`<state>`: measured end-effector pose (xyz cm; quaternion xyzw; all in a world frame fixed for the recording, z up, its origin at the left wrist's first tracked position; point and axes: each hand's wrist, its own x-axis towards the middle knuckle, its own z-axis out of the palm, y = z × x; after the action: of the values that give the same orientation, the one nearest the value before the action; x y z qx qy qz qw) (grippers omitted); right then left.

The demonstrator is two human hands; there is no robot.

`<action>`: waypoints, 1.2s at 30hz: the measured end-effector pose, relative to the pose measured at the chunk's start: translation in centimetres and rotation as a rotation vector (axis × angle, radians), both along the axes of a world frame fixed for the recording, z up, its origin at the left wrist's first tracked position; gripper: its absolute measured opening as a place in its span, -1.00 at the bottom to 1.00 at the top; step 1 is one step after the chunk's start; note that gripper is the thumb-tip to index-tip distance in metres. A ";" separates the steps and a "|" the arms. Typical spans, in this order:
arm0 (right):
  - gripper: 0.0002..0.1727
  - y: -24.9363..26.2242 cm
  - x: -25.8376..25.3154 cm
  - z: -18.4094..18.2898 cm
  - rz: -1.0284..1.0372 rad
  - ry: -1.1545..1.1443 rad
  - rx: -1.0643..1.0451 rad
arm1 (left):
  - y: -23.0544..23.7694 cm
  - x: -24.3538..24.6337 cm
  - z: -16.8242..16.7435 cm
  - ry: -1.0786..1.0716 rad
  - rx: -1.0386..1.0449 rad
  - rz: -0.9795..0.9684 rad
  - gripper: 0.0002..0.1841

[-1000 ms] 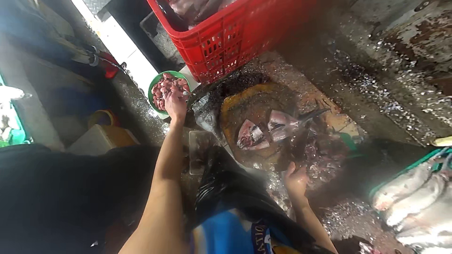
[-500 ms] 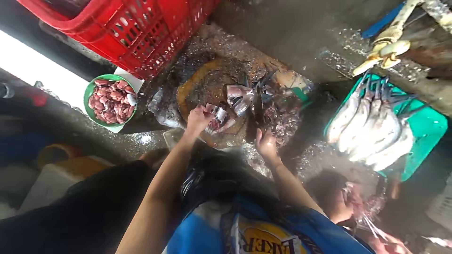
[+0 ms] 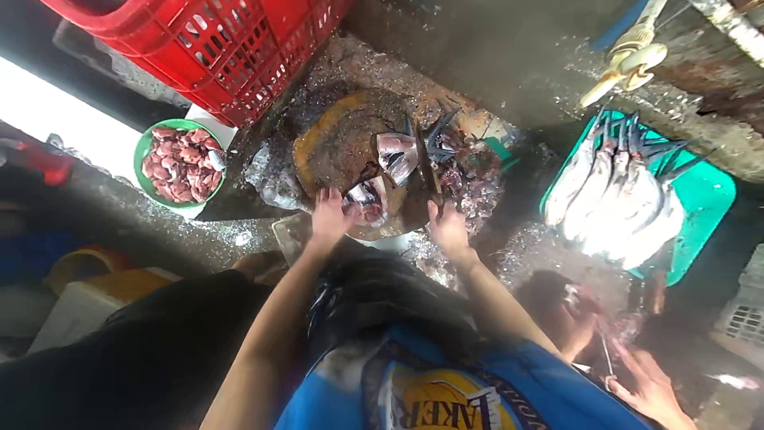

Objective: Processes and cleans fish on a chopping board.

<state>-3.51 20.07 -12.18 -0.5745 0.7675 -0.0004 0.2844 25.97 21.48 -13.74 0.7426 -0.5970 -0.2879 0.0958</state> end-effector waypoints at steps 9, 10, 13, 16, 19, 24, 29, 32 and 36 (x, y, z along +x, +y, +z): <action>-0.36 0.7 6.9 6.4 0.268 -0.647 -0.587 | 4.5 -2.4 -1.8 0.219 -0.171 0.345 -0.53; -0.38 1.0 7.1 4.8 0.366 -0.556 -0.555 | 4.7 -2.4 -1.9 0.202 -0.175 0.357 -0.55; -0.34 1.0 7.9 0.9 0.539 -0.063 -0.015 | 5.3 -2.7 -2.4 0.186 -0.132 0.386 -0.53; -0.33 -0.4 9.0 0.9 0.575 0.066 0.131 | 5.1 -3.1 -1.9 0.157 -0.009 0.466 -0.44; -0.33 1.3 9.0 0.3 0.501 0.019 0.093 | 5.8 -3.8 -1.6 0.159 0.104 0.487 -0.40; -0.16 3.3 9.1 -1.8 0.071 -0.424 0.221 | 5.2 -4.1 -0.6 0.173 0.117 0.521 -0.25; -0.21 2.8 7.1 5.2 0.171 -0.382 -0.061 | 6.0 -3.7 -1.1 0.219 0.079 0.461 -0.30; -0.35 3.6 6.0 6.7 0.272 -0.453 -0.388 | 5.4 -3.4 -0.9 0.219 0.123 0.466 -0.26; -0.34 6.0 4.9 0.9 0.376 -0.048 0.052 | 4.9 -3.5 -1.1 0.193 0.137 0.472 -0.33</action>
<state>1.34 26.03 -11.30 -0.7001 0.6394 0.0588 0.3123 22.45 26.41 -14.84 0.8353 -0.3744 -0.3665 0.1664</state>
